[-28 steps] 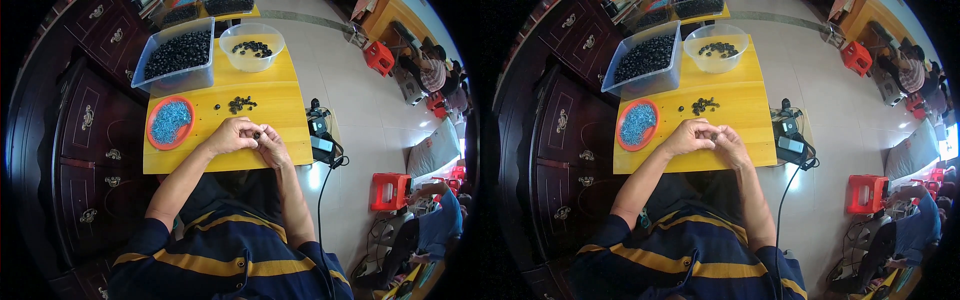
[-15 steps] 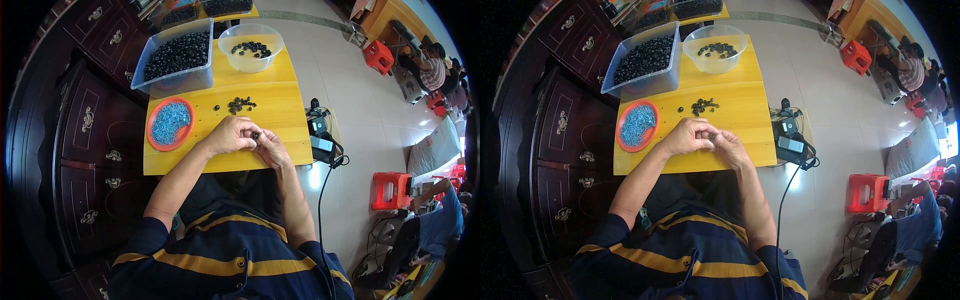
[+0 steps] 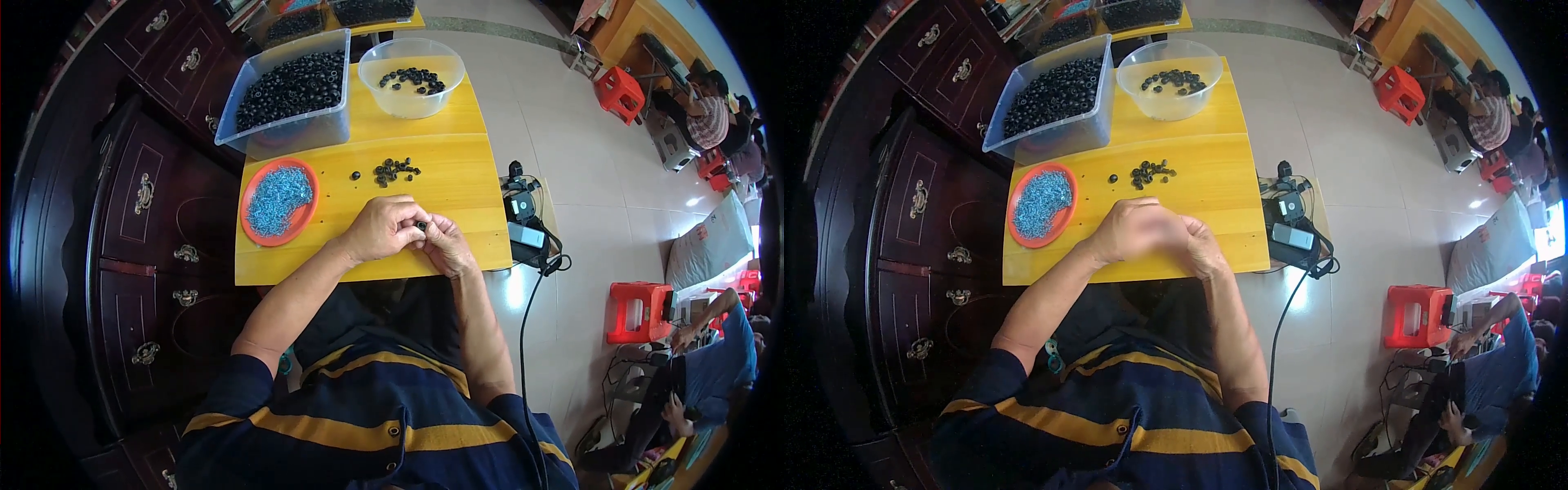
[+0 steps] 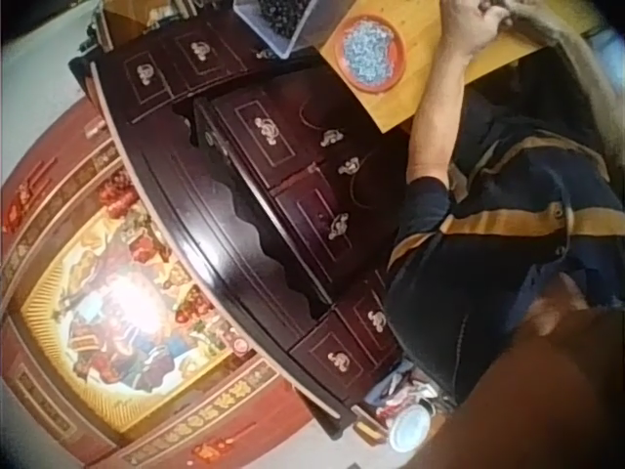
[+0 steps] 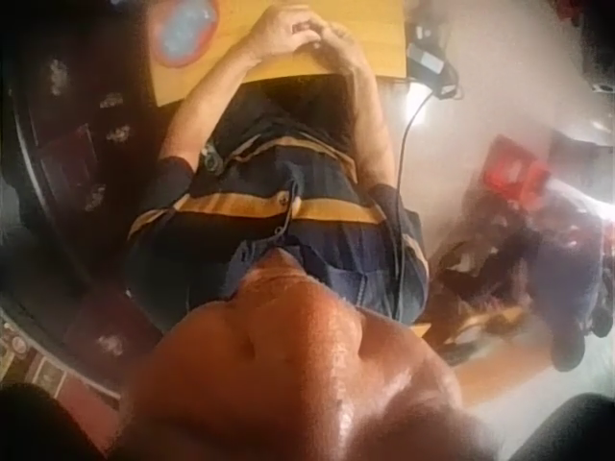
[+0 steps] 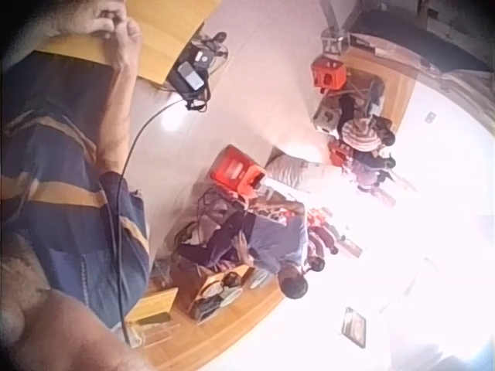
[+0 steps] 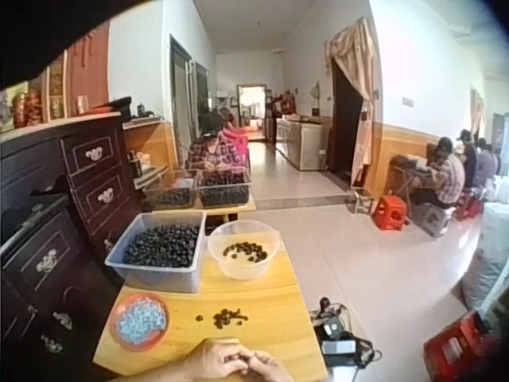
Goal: The person assembles small components by picking up wire pieces from a dish and inserting them into black plastic caps by hand.
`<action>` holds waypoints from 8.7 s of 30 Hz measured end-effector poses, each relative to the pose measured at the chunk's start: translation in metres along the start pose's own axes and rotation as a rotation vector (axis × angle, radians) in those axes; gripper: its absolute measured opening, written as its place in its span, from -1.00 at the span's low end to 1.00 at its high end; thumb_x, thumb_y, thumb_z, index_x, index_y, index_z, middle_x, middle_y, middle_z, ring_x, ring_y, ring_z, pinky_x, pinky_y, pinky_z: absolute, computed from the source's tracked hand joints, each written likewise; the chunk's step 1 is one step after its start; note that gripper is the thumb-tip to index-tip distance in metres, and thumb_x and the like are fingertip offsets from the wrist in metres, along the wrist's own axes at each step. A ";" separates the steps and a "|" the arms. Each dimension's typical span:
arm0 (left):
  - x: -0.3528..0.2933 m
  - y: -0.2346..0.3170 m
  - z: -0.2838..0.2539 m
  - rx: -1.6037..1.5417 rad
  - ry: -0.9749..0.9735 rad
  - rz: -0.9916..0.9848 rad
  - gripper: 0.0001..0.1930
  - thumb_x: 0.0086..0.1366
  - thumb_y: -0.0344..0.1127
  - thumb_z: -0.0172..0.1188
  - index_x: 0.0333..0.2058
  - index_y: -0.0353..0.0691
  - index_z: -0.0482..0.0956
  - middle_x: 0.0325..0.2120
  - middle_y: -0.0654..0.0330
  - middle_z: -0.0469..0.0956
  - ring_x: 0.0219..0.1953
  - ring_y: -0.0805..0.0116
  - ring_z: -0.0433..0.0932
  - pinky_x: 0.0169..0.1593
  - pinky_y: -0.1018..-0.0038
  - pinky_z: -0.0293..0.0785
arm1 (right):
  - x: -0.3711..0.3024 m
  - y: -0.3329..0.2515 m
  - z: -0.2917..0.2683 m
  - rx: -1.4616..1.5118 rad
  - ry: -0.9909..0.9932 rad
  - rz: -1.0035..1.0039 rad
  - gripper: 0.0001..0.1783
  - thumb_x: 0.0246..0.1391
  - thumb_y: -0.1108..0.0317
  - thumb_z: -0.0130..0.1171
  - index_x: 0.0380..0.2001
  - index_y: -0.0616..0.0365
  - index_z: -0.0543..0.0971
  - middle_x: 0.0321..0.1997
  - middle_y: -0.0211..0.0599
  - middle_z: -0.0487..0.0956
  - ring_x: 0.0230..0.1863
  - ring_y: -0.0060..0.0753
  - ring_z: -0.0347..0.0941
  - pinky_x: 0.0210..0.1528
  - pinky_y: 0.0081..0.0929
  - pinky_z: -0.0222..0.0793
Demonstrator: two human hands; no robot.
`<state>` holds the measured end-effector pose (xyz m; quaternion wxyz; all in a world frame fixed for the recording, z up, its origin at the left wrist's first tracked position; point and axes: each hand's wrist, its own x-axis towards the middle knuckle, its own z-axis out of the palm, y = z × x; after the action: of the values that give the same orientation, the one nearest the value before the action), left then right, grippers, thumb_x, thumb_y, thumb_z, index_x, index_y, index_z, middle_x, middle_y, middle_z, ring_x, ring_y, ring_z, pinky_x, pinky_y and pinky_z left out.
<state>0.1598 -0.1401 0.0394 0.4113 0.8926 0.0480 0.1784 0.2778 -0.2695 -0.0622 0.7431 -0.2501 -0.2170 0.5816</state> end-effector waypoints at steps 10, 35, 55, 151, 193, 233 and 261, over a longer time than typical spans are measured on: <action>0.000 0.004 -0.004 0.055 0.000 0.059 -0.76 0.05 -0.43 0.35 -0.24 -0.23 0.66 -0.50 0.21 0.50 -0.48 0.34 0.54 -0.36 0.45 0.48 | 0.000 -0.004 0.011 0.018 0.013 -0.030 -0.61 0.13 0.10 0.29 -0.15 0.19 0.62 -0.17 -0.38 0.62 -0.19 -0.55 0.47 -0.09 -0.53 0.37; -0.002 0.008 -0.003 0.288 0.127 0.199 -0.83 0.03 -0.36 0.35 -0.34 -0.17 0.65 -0.52 0.19 0.54 -0.45 0.18 0.57 -0.37 0.33 0.50 | 0.001 0.000 0.006 0.115 -0.010 -0.042 -0.74 0.19 0.22 0.25 -0.20 0.19 0.62 -0.29 -0.39 0.61 -0.30 -0.56 0.42 -0.12 -0.50 0.40; -0.010 0.003 -0.009 0.568 0.080 0.146 -0.87 0.03 -0.37 0.31 -0.42 -0.15 0.55 -0.52 0.19 0.49 -0.42 0.16 0.58 -0.37 0.25 0.49 | 0.010 0.013 0.025 -0.123 0.310 -0.132 -0.92 0.18 0.43 0.21 -0.36 0.20 0.63 -0.44 -0.41 0.58 -0.43 -0.60 0.41 -0.28 -0.59 0.37; -0.130 -0.098 -0.124 0.636 0.269 -0.429 -0.95 0.13 -0.37 0.23 -0.42 -0.17 0.62 -0.43 0.10 0.54 -0.34 0.03 0.57 -0.27 0.14 0.51 | 0.069 0.016 0.033 -1.418 0.426 -0.522 -0.91 0.07 0.43 0.22 -0.35 0.18 0.54 -0.43 -0.16 0.57 -0.45 -0.25 0.52 -0.32 -0.38 0.46; -0.117 -0.047 -0.086 -0.018 0.416 -0.270 -0.95 0.22 -0.54 0.21 -0.34 -0.33 0.54 -0.51 0.24 0.52 -0.48 0.54 0.47 -0.38 0.57 0.41 | 0.115 0.013 0.038 -2.059 0.227 -0.420 -0.86 0.04 0.34 0.18 -0.30 0.08 0.52 -0.16 -0.21 0.51 -0.16 -0.04 0.51 -0.15 -0.18 0.46; -0.027 -0.032 0.018 -0.321 0.303 -0.270 -0.91 0.21 -0.53 0.24 -0.29 -0.30 0.63 -0.45 0.35 0.60 -0.43 0.67 0.50 -0.31 0.66 0.46 | 0.006 0.018 0.013 -0.451 0.308 -0.212 -0.75 0.16 0.54 0.19 -0.07 0.21 0.54 -0.17 -0.44 0.60 -0.19 -0.62 0.47 -0.12 -0.60 0.41; -0.001 -0.070 0.002 -0.346 0.100 -0.409 -0.84 0.23 -0.38 0.27 -0.22 -0.28 0.60 -0.49 0.33 0.57 -0.46 0.63 0.49 -0.34 0.60 0.45 | 0.001 0.000 0.008 0.030 0.071 -0.094 -0.80 0.16 0.50 0.21 -0.13 0.13 0.53 -0.12 -0.29 0.60 -0.17 -0.49 0.55 -0.08 -0.57 0.50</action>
<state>0.1644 -0.0957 -0.0151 0.5825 0.7707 0.2164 0.1409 0.2730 -0.2673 -0.0565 0.7805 -0.2491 -0.1932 0.5399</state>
